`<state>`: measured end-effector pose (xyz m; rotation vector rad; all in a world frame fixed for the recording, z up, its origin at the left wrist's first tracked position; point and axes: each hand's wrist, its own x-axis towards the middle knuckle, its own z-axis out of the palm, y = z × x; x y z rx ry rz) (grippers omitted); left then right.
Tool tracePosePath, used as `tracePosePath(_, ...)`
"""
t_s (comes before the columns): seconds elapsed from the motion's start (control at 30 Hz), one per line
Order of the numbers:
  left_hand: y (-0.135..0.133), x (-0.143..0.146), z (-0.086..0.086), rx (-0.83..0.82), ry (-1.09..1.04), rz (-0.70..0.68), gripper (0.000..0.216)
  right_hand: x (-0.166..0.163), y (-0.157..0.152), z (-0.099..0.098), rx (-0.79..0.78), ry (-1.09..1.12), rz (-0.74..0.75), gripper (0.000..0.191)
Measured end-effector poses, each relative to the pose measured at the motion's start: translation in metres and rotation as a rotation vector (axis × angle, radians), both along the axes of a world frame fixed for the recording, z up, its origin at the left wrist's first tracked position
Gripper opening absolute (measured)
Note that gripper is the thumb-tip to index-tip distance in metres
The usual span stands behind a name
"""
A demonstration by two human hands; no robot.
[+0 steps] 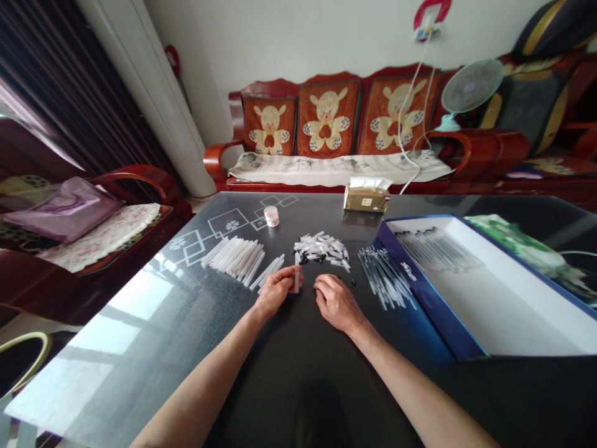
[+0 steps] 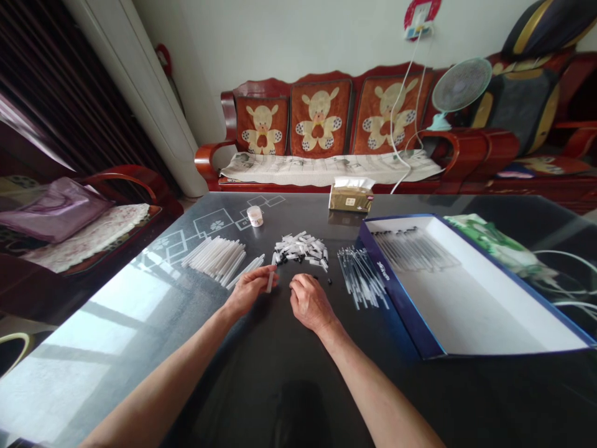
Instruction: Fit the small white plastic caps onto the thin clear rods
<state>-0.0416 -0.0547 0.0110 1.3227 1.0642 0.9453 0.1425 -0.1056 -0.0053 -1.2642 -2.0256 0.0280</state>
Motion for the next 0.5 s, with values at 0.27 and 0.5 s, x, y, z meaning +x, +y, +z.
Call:
tracePosePath(0.27,-0.005,0.012,0.001,0.824,0.909,0.081,0.026,-0.001,0.0,0.0,-0.002,0.008,-0.004,0.023)
tracePosePath(0.5,0.011,0.045,0.005,1.088,0.964,0.016,0.029,0.0,0.001,-0.005,0.006,0.014,-0.01,0.021)
